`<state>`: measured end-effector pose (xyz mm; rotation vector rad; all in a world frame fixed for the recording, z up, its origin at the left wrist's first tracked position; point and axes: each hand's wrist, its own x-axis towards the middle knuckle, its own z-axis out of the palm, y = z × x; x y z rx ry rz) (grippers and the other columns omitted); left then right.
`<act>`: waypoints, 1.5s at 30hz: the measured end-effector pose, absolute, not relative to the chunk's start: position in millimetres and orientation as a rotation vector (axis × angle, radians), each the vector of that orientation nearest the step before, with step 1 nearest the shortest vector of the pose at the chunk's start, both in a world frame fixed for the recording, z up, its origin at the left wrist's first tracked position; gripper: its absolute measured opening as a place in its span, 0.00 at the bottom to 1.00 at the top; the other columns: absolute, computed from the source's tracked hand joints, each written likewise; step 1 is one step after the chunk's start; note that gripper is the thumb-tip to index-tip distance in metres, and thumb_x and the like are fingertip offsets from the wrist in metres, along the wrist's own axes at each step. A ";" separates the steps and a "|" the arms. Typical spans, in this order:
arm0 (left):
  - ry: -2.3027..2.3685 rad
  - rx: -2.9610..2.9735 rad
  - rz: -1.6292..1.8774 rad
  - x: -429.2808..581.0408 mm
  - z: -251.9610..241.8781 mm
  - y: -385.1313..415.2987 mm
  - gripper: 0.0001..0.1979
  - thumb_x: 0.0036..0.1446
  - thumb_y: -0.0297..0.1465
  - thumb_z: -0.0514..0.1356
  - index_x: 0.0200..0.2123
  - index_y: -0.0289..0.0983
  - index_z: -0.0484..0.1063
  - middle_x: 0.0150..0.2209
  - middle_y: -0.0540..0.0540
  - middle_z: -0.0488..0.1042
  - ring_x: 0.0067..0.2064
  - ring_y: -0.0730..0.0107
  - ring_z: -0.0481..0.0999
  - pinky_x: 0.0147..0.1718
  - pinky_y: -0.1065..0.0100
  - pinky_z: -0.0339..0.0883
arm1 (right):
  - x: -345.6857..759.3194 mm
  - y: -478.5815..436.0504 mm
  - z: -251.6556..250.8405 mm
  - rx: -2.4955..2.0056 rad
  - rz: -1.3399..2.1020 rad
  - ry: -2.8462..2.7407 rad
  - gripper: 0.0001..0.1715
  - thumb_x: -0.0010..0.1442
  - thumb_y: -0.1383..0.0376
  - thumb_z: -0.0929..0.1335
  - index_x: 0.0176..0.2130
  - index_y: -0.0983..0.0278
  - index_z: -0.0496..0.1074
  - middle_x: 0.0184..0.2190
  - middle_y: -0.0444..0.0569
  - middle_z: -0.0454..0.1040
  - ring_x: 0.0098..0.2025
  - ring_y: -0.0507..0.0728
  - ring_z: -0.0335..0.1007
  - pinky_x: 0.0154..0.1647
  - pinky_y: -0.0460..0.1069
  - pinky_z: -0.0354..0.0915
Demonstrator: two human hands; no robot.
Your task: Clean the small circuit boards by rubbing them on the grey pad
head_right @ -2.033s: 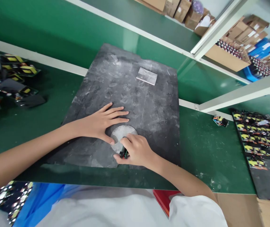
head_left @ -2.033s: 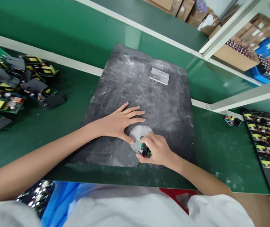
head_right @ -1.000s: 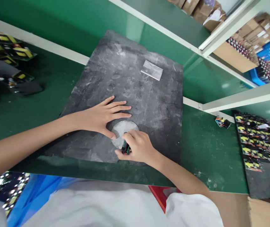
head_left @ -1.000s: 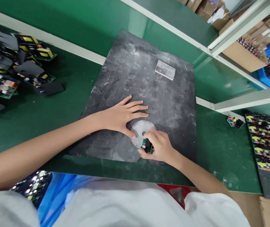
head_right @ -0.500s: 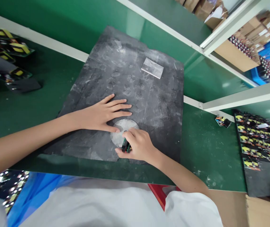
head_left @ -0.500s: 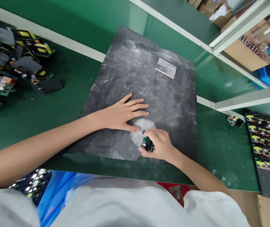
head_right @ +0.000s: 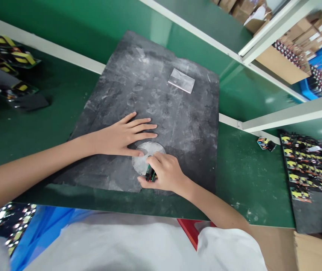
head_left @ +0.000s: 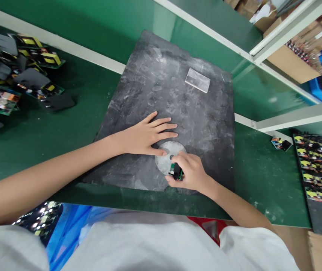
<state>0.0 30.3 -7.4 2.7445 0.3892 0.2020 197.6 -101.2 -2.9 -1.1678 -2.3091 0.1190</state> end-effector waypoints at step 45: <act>0.385 2.769 0.184 -2.3 -5.5 31.7 0.33 0.63 0.53 0.50 0.66 0.44 0.56 0.69 0.46 0.50 0.71 0.53 0.43 0.66 0.47 0.24 | 193.8 -105.0 15.8 -1.420 -0.149 -2.415 0.14 0.59 0.56 0.63 0.28 0.63 0.62 0.21 0.41 0.62 0.21 0.49 0.57 0.22 0.45 0.48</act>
